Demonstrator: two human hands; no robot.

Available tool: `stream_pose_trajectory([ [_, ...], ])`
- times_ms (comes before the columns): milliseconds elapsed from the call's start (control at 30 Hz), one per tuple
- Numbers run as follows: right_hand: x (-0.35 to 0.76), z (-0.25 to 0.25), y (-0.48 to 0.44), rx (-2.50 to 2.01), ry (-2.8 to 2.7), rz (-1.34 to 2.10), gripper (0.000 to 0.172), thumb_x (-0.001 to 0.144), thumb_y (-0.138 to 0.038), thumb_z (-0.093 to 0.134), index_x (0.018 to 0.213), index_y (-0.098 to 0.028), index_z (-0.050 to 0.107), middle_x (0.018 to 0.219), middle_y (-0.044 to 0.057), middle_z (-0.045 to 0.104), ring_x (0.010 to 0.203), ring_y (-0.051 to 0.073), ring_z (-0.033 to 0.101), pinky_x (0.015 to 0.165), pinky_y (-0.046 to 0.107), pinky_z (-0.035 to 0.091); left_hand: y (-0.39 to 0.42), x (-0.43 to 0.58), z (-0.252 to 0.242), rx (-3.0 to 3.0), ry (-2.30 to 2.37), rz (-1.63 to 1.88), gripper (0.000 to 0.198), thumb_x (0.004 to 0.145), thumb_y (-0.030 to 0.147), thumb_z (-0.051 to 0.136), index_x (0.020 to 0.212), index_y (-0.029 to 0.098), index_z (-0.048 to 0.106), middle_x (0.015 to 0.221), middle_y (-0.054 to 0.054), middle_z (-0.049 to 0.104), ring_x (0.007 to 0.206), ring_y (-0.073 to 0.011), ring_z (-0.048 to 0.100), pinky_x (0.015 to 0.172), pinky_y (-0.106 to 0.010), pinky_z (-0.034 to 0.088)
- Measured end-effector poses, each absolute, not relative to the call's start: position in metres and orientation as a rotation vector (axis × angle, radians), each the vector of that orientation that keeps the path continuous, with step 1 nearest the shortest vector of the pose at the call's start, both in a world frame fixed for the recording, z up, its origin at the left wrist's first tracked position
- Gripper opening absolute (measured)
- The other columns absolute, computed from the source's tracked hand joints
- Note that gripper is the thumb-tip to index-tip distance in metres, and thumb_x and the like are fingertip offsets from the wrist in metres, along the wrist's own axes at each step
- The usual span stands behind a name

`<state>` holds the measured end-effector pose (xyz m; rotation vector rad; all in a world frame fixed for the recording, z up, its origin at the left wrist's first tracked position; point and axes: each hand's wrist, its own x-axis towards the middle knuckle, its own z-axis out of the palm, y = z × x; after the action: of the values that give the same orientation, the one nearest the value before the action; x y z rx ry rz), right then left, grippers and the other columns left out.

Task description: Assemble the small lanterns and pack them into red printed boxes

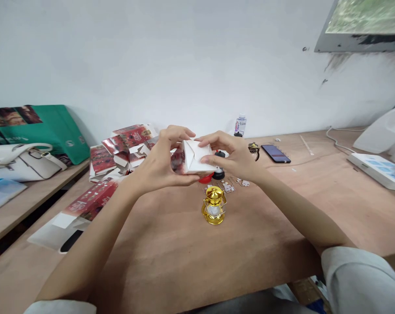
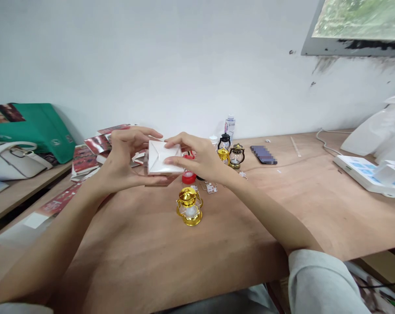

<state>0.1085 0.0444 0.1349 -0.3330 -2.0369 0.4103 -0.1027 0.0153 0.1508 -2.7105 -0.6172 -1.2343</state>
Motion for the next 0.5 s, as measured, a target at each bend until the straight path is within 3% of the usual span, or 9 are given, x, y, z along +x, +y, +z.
stream_pose_trajectory([
  [200,0.1104,0.1279,0.051,-0.211,-2.084,-0.216,0.031,0.085,-0.033,0.061,0.112,-0.019,0.055,0.101,0.002,0.068,0.08,0.009,0.063,0.069,0.022,0.051,0.018,-0.1054,0.1482,-2.773,-0.624,-1.201,0.075,0.065,0.032,0.08,0.122,0.027,0.032,0.116,-0.01,0.045,0.1,-0.021,0.057,0.082,-0.041,0.056],
  [367,0.1092,0.1276,0.0474,-0.335,-2.109,-0.381,0.03,0.088,-0.034,0.054,0.115,-0.019,0.054,0.093,0.001,0.068,0.071,0.009,0.06,0.06,0.022,0.048,0.017,-0.1062,0.1472,-2.765,-0.733,-1.132,0.077,0.062,0.031,0.081,0.123,0.024,0.034,0.117,-0.01,0.048,0.097,-0.0204,0.059,0.082,-0.038,0.055],
  [500,0.1089,0.1268,0.0456,-0.418,-2.119,-0.417,0.033,0.089,-0.032,0.05,0.119,-0.018,0.052,0.093,0.003,0.067,0.071,0.011,0.06,0.06,0.024,0.049,0.0162,-0.1059,0.147,-2.819,-0.806,-1.182,0.073,0.063,0.031,0.08,0.121,0.025,0.037,0.122,-0.01,0.048,0.1,-0.0215,0.061,0.088,-0.04,0.054],
])
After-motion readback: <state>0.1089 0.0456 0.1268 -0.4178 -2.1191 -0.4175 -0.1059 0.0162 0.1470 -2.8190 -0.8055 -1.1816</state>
